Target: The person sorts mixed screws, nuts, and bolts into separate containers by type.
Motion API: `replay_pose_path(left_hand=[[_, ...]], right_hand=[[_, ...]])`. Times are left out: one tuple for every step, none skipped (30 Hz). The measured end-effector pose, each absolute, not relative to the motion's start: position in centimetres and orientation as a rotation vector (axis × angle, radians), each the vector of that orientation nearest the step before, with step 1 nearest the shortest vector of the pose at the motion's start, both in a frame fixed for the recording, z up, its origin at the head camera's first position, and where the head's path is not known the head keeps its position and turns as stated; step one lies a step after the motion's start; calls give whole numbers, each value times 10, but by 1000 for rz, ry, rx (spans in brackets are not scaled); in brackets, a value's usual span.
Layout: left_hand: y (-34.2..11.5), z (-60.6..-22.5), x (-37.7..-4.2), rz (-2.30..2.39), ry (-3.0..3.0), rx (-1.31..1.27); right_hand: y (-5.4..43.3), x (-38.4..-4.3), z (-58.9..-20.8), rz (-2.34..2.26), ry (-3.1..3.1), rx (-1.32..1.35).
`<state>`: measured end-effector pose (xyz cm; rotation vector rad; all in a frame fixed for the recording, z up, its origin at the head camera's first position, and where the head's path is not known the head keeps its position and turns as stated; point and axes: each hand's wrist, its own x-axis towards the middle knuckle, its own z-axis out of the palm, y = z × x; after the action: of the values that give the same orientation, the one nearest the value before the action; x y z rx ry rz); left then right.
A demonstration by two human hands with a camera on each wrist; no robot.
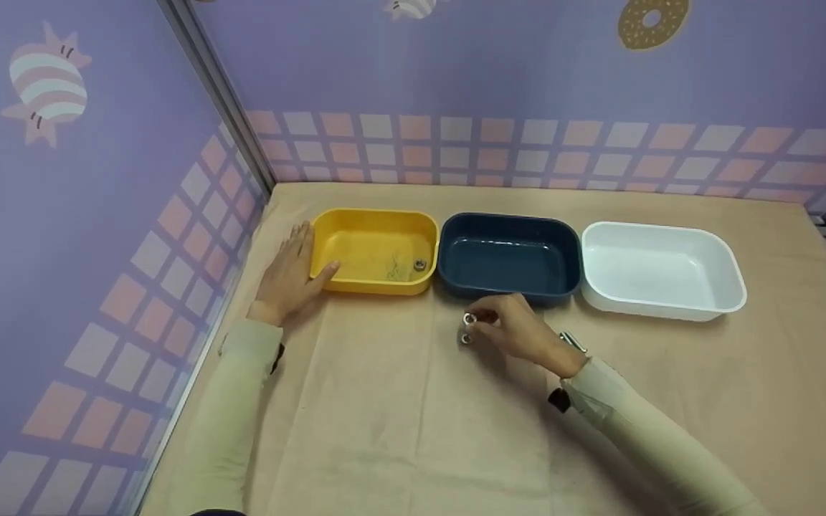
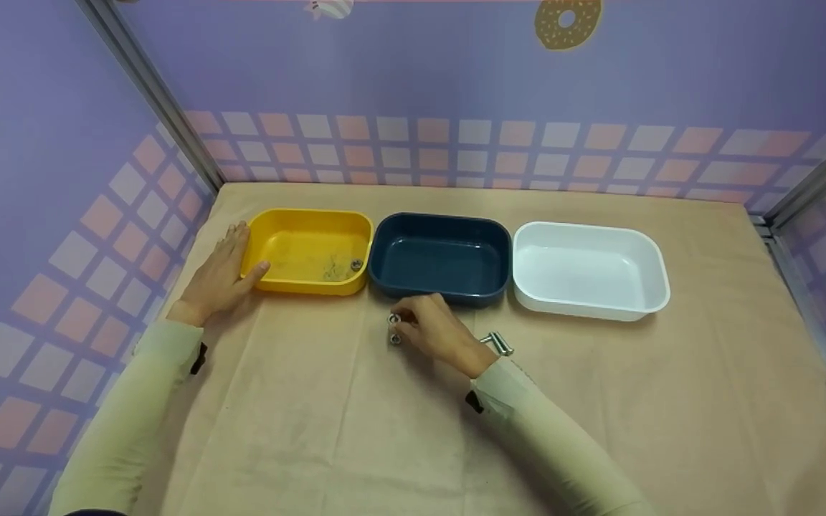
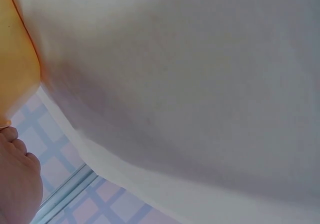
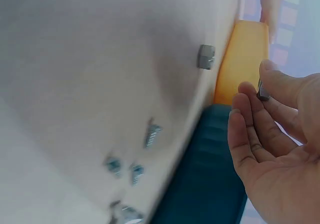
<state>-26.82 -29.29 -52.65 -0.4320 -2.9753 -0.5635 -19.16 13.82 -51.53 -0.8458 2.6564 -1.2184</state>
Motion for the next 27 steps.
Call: replay_pose_path(left_hand=[[-293, -526, -268, -565, -2975, -433], [-292, -526, -268, -562, -2975, -433], [-292, -526, -268, -563, -2979, -432], [-292, -526, -268, -562, -2983, -433], [-292, -525, -267, -562, -2988, -433], [-292, -525, -267, -564, -2989, -432], [-292, -525, -266, -566, -2992, -430], [-292, -526, -265, -566, -2992, -431], [-292, -526, -265, -569, -2994, -430], [-292, -527, -265, -572, -2992, -431], [-293, -528, -265, -574, -2991, -428], [-293, -528, -265, -575, -2991, -425], [-293, -529, -265, -576, -2994, -421], [-293, -529, -265, -577, -2997, -418], [-293, -529, -265, -580, -3001, -413], [-293, -529, -266, -582, -3003, -410], [-293, -528, -265, -581, -3007, -405], [-293, -528, -265, -580, -3009, -403], [-293, -527, -265, -580, -3011, -401], [-293, -527, -265, -578, -3013, -399], [-293, -527, -265, -577, -3012, -398], [-293, -527, -266, -572, -3011, -398], [-293, -526, -266, -569, -3009, -399], [-293, -526, -266, -569, -3003, -404], [-293, -526, -266, -572, -2996, -411], [-293, -525, -267, -574, -2989, -418], [-292, -525, -267, -575, -2981, -426]], right_hand=[[136, -192, -514, -1220, 2656, -843], [134, -193, -512, -1221, 2654, -837], [132, -194, -511, -1225, 2648, -836], [130, -195, -510, -1234, 2639, -839], [128, -196, -510, -1241, 2628, -835], [125, -197, -509, -1245, 2621, -840], [122, -198, -508, -1248, 2614, -842], [119, -199, -507, -1253, 2606, -847], [116, -200, -506, -1256, 2598, -850], [113, -201, -504, -1258, 2594, -848], [109, -202, -502, -1254, 2598, -850], [106, -203, -500, -1254, 2599, -853], [103, -204, -498, -1255, 2596, -850], [100, -206, -496, -1257, 2596, -849], [97, -207, -494, -1260, 2593, -846], [94, -209, -492, -1266, 2592, -848], [91, -210, -490, -1272, 2591, -852], [88, -212, -489, -1282, 2584, -850], [85, -214, -487, -1288, 2584, -855], [82, -216, -486, -1291, 2587, -864], [78, -218, -485, -1296, 2589, -878], [75, -220, -484, -1300, 2591, -887], [72, -222, -482, -1305, 2591, -892], [68, -225, -481, -1310, 2591, -895], [65, -227, -480, -1313, 2595, -899], [62, -229, -479, -1313, 2600, -897], [58, -231, -478, -1316, 2602, -893]])
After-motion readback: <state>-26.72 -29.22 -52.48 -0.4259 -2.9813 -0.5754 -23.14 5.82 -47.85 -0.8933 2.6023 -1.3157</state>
